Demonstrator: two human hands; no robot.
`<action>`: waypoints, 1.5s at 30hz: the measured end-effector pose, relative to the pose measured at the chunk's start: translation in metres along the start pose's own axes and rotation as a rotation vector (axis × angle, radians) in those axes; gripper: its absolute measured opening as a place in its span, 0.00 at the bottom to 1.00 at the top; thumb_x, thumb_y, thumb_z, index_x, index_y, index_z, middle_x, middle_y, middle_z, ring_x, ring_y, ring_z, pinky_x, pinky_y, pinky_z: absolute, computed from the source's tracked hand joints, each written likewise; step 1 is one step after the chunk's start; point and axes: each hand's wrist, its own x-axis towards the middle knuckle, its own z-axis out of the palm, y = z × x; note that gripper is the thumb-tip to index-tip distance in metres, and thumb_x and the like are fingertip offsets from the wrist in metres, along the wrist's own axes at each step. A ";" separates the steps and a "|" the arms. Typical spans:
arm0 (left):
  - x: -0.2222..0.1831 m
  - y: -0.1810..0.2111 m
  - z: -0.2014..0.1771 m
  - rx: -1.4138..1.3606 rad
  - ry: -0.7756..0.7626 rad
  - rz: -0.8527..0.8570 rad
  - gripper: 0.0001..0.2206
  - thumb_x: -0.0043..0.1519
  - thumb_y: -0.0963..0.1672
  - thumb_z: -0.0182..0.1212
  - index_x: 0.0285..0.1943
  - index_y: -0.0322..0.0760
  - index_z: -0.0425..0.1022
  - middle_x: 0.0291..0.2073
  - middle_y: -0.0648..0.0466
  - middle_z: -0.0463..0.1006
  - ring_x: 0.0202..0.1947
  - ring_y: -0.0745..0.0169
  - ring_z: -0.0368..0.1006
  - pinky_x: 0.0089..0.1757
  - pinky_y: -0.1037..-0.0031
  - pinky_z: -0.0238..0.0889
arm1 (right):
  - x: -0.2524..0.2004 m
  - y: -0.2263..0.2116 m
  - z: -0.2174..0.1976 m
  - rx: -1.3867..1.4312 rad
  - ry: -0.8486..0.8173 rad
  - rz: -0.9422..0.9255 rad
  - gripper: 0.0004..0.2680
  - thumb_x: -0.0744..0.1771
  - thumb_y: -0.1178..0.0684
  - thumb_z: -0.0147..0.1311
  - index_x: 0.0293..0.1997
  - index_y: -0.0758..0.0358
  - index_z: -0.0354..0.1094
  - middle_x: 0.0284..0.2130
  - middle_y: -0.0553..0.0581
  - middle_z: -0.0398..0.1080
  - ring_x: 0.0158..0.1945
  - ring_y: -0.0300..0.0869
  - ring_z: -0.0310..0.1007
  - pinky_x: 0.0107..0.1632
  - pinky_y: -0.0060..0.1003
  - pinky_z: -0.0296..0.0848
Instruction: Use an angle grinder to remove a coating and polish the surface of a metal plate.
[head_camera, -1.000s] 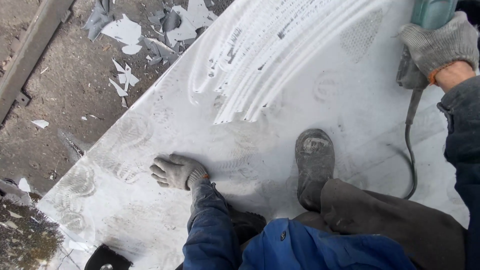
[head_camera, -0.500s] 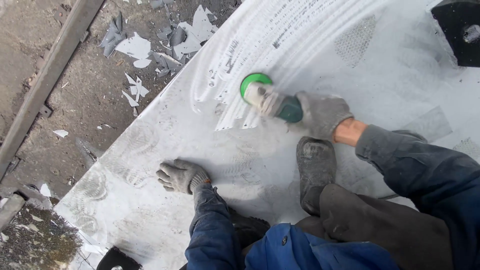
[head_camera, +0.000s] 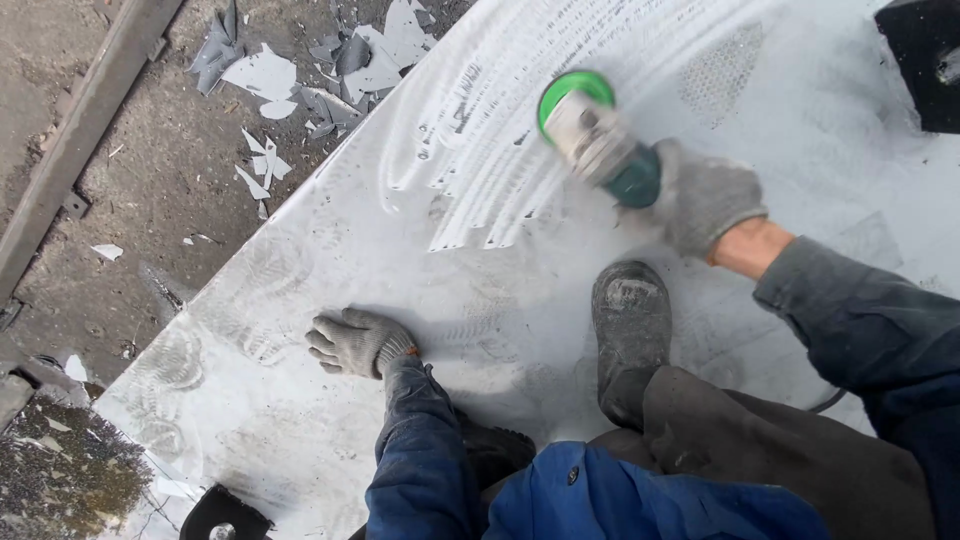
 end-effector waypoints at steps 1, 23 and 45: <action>0.001 -0.001 0.001 0.003 0.007 0.005 0.26 0.69 0.55 0.44 0.69 0.35 0.63 0.71 0.39 0.60 0.72 0.34 0.52 0.66 0.45 0.40 | 0.004 -0.006 0.020 0.009 0.000 -0.003 0.28 0.62 0.31 0.62 0.61 0.60 0.62 0.29 0.59 0.75 0.23 0.49 0.75 0.26 0.46 0.77; 0.000 -0.010 0.004 0.013 -0.006 0.006 0.30 0.70 0.57 0.41 0.73 0.35 0.61 0.73 0.37 0.57 0.73 0.34 0.48 0.67 0.45 0.39 | -0.014 -0.029 0.024 -0.149 -0.032 -0.222 0.26 0.62 0.33 0.62 0.56 0.62 0.64 0.34 0.58 0.75 0.27 0.47 0.76 0.28 0.46 0.78; 0.004 -0.011 0.013 0.039 0.000 0.034 0.29 0.71 0.57 0.43 0.72 0.33 0.61 0.72 0.38 0.58 0.73 0.35 0.50 0.67 0.44 0.39 | -0.019 0.011 0.041 -0.150 0.103 -0.333 0.25 0.59 0.31 0.65 0.49 0.62 0.68 0.29 0.60 0.77 0.26 0.50 0.78 0.31 0.50 0.76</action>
